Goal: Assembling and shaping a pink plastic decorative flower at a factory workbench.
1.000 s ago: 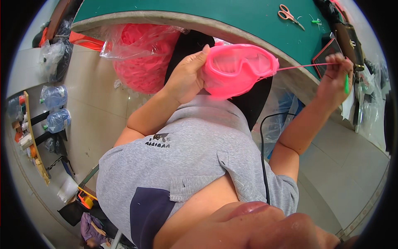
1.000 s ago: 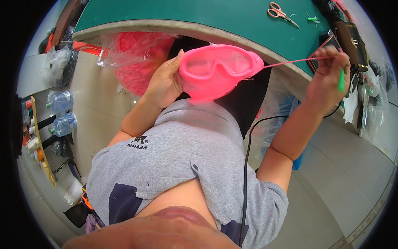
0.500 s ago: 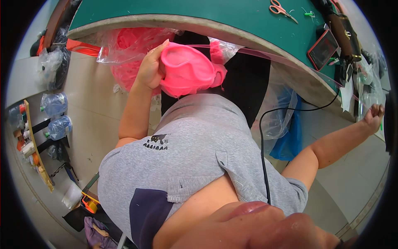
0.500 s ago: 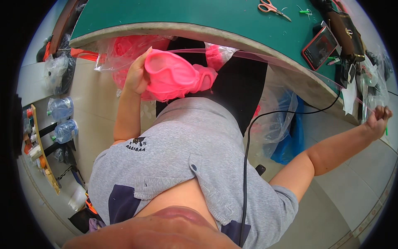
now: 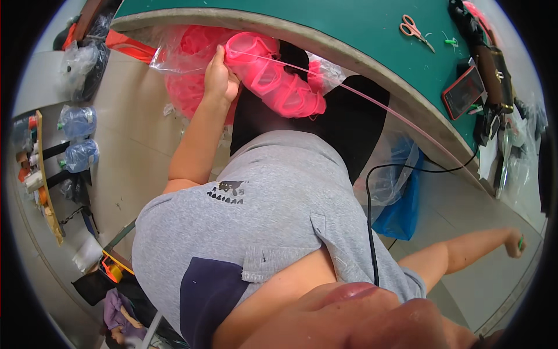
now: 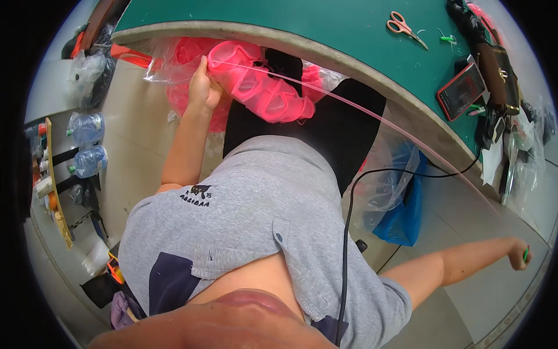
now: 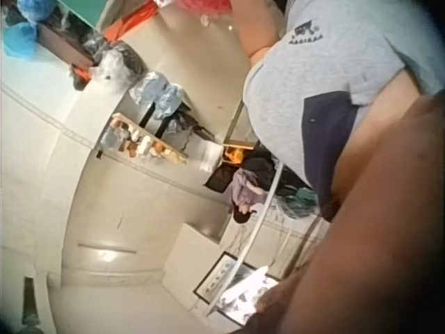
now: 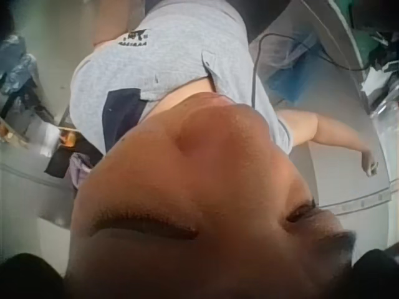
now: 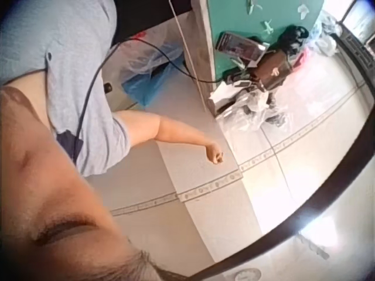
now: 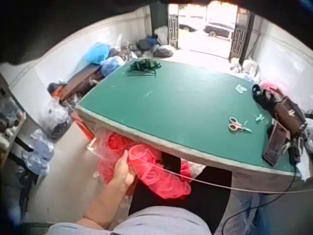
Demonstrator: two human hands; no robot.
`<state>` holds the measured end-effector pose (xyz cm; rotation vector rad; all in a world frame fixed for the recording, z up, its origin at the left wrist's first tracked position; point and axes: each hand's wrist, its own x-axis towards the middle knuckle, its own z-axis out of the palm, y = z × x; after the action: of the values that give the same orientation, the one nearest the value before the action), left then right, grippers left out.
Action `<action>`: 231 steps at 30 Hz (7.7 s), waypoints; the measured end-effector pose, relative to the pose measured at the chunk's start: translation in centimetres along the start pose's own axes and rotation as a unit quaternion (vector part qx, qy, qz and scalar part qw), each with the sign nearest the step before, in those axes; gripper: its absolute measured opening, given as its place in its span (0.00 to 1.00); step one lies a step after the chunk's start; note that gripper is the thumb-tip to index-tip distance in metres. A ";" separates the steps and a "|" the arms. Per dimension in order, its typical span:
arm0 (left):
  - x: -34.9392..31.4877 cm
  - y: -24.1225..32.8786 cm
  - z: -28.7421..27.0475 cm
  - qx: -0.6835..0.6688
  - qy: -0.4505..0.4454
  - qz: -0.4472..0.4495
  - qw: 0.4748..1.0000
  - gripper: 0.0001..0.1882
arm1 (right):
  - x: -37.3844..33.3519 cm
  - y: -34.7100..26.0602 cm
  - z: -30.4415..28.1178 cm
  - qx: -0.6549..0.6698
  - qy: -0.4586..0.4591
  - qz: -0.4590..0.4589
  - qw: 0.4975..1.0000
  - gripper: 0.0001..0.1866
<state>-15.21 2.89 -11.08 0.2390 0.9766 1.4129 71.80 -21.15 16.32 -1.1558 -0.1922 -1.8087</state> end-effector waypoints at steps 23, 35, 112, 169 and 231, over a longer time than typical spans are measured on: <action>-8.3 0.5 6.2 0.176 -0.308 -0.080 0.932 0.20 | -9.6 -43.6 -29.5 0.488 -0.767 0.160 0.385 0.16; -10.5 -1.2 9.5 0.093 -0.305 -0.077 0.945 0.18 | -14.2 -52.5 -35.4 0.592 -0.700 -0.026 0.398 0.12; -12.3 -2.3 11.2 0.060 -0.193 -0.176 0.963 0.16 | -15.4 -50.7 -37.4 0.563 -0.703 -0.072 0.429 0.11; -6.8 4.1 4.9 0.119 -0.340 -0.110 0.926 0.20 | -17.7 -45.9 -27.8 0.405 -0.866 -0.002 0.293 0.10; -8.9 -1.8 7.7 0.024 -0.291 -0.274 0.916 0.08 | -25.5 -39.3 -20.9 0.160 -0.860 -0.148 0.460 0.14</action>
<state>-7.38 -2.38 -3.81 0.3638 0.5178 0.7309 31.02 4.19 -1.67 -2.2423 -1.8511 0.0247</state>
